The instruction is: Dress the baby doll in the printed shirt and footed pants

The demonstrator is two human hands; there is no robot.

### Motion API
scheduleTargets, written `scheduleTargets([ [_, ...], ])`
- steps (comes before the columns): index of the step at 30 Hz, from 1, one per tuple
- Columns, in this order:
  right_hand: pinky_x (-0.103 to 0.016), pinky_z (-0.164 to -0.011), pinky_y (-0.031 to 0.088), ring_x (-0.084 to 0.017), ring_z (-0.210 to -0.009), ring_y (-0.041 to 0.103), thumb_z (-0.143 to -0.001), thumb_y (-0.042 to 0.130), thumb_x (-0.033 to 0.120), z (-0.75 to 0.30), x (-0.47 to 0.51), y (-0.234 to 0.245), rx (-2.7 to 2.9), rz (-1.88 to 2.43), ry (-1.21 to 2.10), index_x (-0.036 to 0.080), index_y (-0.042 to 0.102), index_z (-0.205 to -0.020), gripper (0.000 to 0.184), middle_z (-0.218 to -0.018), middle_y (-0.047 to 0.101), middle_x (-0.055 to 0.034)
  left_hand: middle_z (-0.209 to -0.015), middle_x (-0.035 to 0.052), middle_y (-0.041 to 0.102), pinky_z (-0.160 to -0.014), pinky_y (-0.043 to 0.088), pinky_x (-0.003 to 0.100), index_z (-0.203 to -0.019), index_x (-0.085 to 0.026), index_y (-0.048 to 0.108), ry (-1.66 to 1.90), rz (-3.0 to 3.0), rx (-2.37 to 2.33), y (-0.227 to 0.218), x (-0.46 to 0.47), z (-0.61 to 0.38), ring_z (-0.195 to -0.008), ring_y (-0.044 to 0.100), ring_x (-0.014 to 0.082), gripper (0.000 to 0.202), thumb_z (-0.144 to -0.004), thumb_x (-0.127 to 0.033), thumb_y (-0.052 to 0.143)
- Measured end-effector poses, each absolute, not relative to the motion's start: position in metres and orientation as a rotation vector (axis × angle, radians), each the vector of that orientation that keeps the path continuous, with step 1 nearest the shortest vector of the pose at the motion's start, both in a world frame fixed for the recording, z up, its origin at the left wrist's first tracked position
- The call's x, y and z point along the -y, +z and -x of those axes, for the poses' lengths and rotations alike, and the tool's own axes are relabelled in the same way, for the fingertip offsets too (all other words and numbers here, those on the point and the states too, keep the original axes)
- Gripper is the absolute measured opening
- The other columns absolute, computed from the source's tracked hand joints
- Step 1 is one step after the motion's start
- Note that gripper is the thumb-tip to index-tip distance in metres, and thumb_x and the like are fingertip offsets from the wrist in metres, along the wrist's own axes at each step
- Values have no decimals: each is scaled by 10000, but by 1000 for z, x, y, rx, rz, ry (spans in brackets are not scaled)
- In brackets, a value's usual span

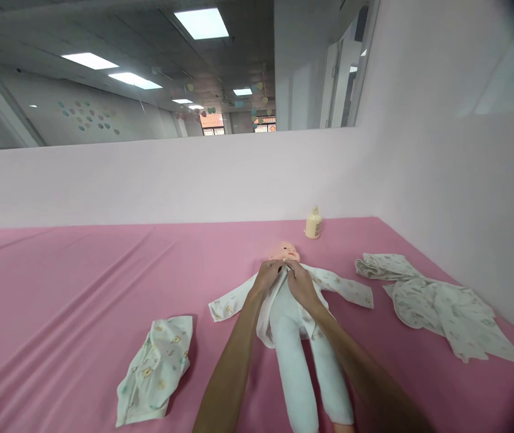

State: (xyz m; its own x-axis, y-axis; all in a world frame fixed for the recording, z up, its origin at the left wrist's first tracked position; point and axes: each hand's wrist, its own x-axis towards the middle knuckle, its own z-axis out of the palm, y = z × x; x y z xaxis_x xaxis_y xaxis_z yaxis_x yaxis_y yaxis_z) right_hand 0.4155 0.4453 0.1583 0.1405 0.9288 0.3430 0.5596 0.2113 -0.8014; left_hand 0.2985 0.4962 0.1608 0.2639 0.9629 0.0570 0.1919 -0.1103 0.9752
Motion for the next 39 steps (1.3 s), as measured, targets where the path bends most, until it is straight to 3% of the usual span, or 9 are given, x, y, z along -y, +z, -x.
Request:
scheduleTargets([
  [6, -341, -979, 448, -192, -1234, 553, -853, 341, 106, -416, -440, 162, 1486, 1452, 584, 169, 432, -1283, 445, -1288, 613, -123, -587, -49, 346, -551, 271, 213, -628, -161, 475, 1034, -1570, -1111, 156, -498, -302, -587, 304, 87, 291, -801, -394, 500],
  [15, -341, -986, 410, -227, -1172, 534, -852, 388, 131, -414, -446, 151, 1669, 1661, 259, 140, 577, -1209, 404, -1181, 635, -128, -620, -27, 448, -585, 306, 236, -610, -166, 454, 1100, -1675, -1135, 151, -500, -310, -620, 402, 108, 274, -820, -341, 444],
  [24, -333, -978, 393, -221, -1074, 553, -819, 376, 99, -418, -451, 152, 1695, 1601, 257, 145, 631, -1019, 328, -1105, 666, -97, -747, 18, 601, -670, 405, 242, -749, -141, 583, 1048, -1628, -1094, 153, -499, -308, -709, 518, 132, 233, -808, -338, 474],
  [28, -314, -922, 408, -201, -1017, 577, -813, 406, 122, -430, -448, 165, 1813, 1592, 313, 160, 629, -944, 262, -1030, 671, -82, -811, 22, 638, -689, 411, 243, -836, -133, 644, 924, -1653, -1031, 167, -496, -295, -739, 536, 135, 266, -790, -369, 529],
  [33, -355, -864, 406, -272, -1106, 547, -813, 515, 268, -438, -429, 184, 1865, 1850, 329, 167, 583, -1088, 301, -1185, 603, -121, -688, -22, 531, -540, 283, 237, -728, -173, 555, 541, -1986, -1159, 193, -484, -271, -609, 431, 116, 142, -736, -313, 576],
  [39, -306, -707, 347, -246, -983, 582, -850, 413, 131, -440, -423, 188, 1980, 2020, 226, 170, 569, -939, 184, -1061, 642, -122, -732, 41, 563, -592, 291, 266, -695, -188, 485, 469, -2201, -1613, 200, -475, -262, -688, 503, 173, 101, -770, -228, 539],
])
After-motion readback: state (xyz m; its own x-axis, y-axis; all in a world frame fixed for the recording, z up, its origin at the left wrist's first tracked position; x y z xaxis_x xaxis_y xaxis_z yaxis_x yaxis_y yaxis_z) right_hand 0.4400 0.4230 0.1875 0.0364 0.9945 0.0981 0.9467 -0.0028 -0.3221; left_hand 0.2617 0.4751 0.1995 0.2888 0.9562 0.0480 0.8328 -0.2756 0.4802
